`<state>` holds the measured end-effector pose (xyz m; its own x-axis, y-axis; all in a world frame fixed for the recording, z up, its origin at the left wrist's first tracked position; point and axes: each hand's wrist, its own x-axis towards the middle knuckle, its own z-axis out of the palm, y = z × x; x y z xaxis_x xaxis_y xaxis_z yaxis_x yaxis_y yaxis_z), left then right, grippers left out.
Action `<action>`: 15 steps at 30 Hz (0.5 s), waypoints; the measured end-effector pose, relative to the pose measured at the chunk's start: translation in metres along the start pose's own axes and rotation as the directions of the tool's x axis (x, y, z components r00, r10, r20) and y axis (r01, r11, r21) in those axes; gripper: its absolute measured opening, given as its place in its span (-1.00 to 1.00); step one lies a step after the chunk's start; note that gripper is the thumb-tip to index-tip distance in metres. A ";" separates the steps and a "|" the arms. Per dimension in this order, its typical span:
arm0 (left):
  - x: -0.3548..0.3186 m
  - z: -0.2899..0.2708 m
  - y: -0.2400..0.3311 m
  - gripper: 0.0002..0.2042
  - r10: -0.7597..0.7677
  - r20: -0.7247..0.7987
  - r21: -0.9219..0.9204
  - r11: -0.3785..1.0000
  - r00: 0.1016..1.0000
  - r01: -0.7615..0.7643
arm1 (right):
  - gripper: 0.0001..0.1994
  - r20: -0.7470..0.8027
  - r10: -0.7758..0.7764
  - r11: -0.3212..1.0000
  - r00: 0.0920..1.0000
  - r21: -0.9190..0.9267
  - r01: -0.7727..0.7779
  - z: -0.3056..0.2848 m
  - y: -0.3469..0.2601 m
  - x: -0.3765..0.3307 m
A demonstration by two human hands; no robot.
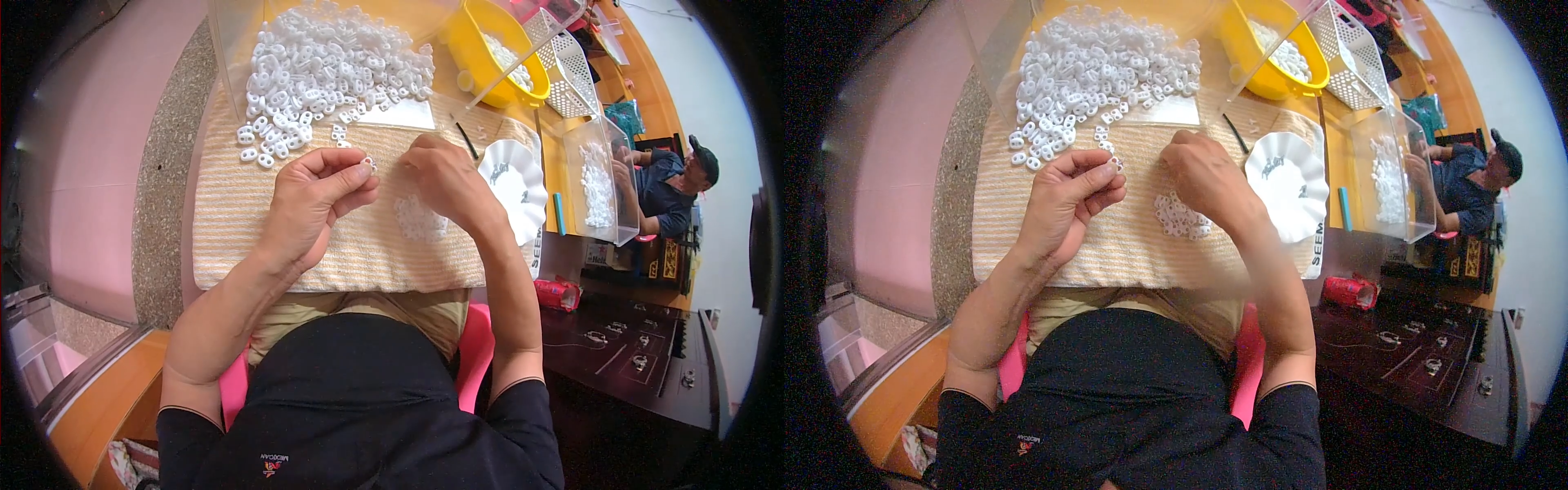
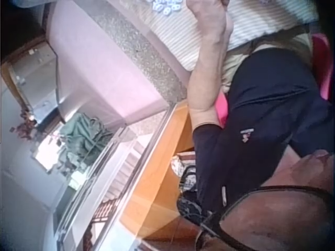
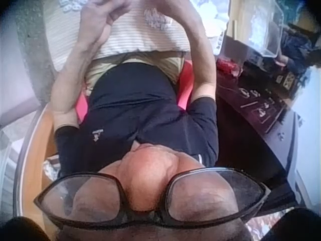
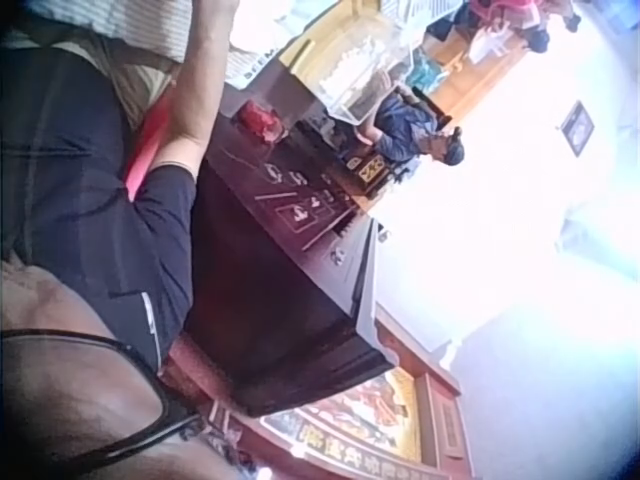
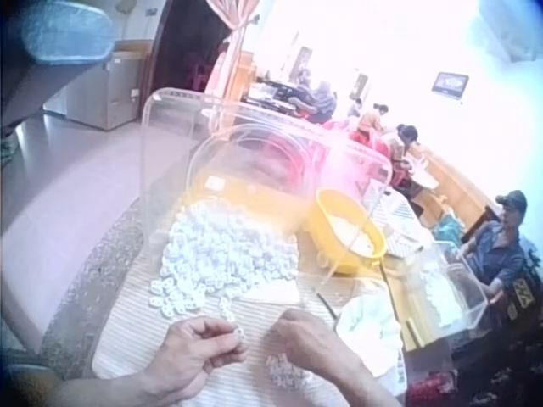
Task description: Sorting small white plastic components by hand from a large container into a paper bowl.
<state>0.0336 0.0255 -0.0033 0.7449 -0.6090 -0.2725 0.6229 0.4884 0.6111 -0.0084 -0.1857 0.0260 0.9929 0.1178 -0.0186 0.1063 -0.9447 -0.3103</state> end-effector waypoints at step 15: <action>0.001 -0.002 -0.003 -0.86 -0.015 0.006 0.022 1.000 1.000 0.015 | -0.75 0.121 -0.005 1.000 0.993 -0.025 0.008 0.000 -0.002 0.007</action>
<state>0.0334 0.0246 -0.0071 0.7339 -0.6203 -0.2770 0.6286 0.4654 0.6232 -0.0014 -0.1827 0.0262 0.9786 0.1584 -0.1318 0.1154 -0.9512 -0.2862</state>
